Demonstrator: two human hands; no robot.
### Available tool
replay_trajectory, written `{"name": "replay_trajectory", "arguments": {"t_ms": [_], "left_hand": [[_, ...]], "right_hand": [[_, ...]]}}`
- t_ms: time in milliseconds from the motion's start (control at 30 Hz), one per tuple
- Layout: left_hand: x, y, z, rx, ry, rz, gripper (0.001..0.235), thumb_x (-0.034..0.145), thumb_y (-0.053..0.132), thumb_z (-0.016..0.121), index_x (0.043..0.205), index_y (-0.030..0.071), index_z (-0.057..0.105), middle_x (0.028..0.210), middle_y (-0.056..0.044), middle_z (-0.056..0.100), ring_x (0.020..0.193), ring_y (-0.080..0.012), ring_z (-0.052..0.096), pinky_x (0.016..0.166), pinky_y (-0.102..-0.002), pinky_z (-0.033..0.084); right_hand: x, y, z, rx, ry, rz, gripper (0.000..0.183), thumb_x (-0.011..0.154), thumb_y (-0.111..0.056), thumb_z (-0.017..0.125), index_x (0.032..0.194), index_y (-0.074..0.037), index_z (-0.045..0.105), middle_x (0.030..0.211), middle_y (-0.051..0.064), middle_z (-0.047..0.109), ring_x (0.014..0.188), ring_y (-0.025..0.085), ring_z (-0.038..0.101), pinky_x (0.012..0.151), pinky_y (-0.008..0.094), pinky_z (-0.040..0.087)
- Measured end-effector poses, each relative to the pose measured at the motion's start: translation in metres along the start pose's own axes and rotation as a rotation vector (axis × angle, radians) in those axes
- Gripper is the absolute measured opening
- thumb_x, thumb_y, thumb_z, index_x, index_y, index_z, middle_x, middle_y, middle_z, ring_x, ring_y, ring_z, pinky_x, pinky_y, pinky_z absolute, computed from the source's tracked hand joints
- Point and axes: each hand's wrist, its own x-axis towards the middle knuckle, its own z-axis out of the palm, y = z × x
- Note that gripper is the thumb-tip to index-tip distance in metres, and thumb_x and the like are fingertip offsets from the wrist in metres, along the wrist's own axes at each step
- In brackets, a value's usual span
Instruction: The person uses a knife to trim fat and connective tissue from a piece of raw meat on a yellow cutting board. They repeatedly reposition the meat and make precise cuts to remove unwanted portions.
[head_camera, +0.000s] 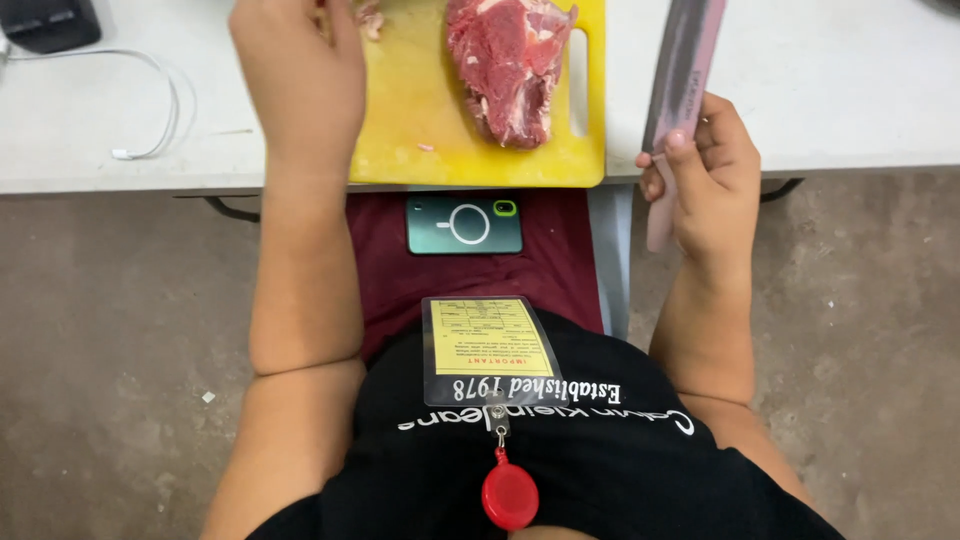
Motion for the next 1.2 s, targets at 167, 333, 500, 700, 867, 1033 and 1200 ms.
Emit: {"name": "replay_trajectory", "arguments": {"t_ms": [167, 333, 500, 700, 867, 1033, 1200], "left_hand": [[-0.005, 0.022, -0.014, 0.282, -0.027, -0.035, 0.029, 0.082, -0.009, 0.061, 0.110, -0.001, 0.065, 0.107, -0.022, 0.063, 0.094, -0.0454, 0.054, 0.077, -0.056, 0.047], [-0.027, 0.093, 0.021, -0.100, -0.589, -0.123, 0.077, 0.090, 0.044, 0.087, 0.147, 0.010, 0.048, 0.143, -0.026, 0.044, 0.117, -0.0493, 0.058, 0.090, -0.058, 0.054], [-0.023, 0.086, 0.021, -0.231, -0.608, -0.150, 0.055, 0.084, 0.019, 0.084, 0.132, 0.006, 0.060, 0.136, -0.020, 0.036, 0.096, -0.0421, 0.065, 0.088, -0.051, 0.054], [-0.030, 0.081, 0.014, -0.128, -0.537, -0.089, 0.056, 0.078, 0.006, 0.067, 0.134, 0.002, 0.059, 0.143, -0.022, 0.042, 0.110, -0.0393, 0.056, 0.091, -0.050, 0.051], [-0.032, 0.103, 0.040, 0.048, -0.266, 0.174, 0.048, 0.079, -0.001, 0.069, 0.127, 0.006, 0.063, 0.137, -0.022, 0.050, 0.125, -0.0445, 0.051, 0.095, -0.056, 0.054], [-0.040, 0.090, 0.061, 0.109, -0.417, 0.140, 0.059, 0.090, 0.011, 0.080, 0.139, 0.002, 0.050, 0.139, -0.027, 0.045, 0.130, -0.0501, 0.045, 0.109, -0.057, 0.049], [-0.009, 0.047, 0.024, -0.285, -0.379, 0.072, 0.058, 0.078, 0.005, 0.082, 0.132, -0.001, 0.061, 0.129, -0.020, 0.063, 0.117, -0.0369, 0.062, 0.100, -0.044, 0.049]], "right_hand": [[0.002, 0.005, -0.003, -0.020, 0.039, 0.007, 0.032, 0.110, -0.024, 0.059, 0.135, -0.005, 0.053, 0.109, 0.008, 0.060, 0.082, 0.017, 0.066, 0.059, 0.024, 0.051], [-0.005, 0.005, -0.001, 0.078, 0.017, 0.016, 0.040, 0.108, -0.024, 0.062, 0.139, -0.001, 0.051, 0.102, 0.011, 0.060, 0.080, 0.017, 0.063, 0.059, 0.024, 0.052], [-0.012, 0.011, -0.008, 0.023, -0.040, 0.004, 0.040, 0.110, -0.019, 0.056, 0.143, 0.002, 0.048, 0.108, 0.013, 0.060, 0.081, 0.017, 0.063, 0.059, 0.023, 0.049], [-0.015, 0.021, -0.013, 0.035, -0.043, 0.045, 0.042, 0.109, -0.019, 0.057, 0.145, 0.001, 0.048, 0.104, 0.014, 0.061, 0.077, 0.017, 0.063, 0.058, 0.024, 0.049], [-0.015, 0.012, -0.006, -0.008, -0.092, 0.079, 0.042, 0.109, -0.017, 0.052, 0.146, 0.001, 0.049, 0.092, 0.013, 0.059, 0.063, 0.015, 0.056, 0.060, 0.024, 0.048], [-0.017, 0.010, -0.007, 0.007, -0.041, 0.094, 0.039, 0.108, -0.014, 0.054, 0.143, 0.001, 0.050, 0.092, 0.013, 0.060, 0.064, 0.015, 0.057, 0.057, 0.024, 0.048], [-0.017, 0.014, -0.010, 0.106, -0.043, 0.072, 0.036, 0.108, -0.013, 0.057, 0.141, 0.000, 0.050, 0.110, 0.013, 0.063, 0.076, 0.016, 0.064, 0.057, 0.023, 0.050]]}}
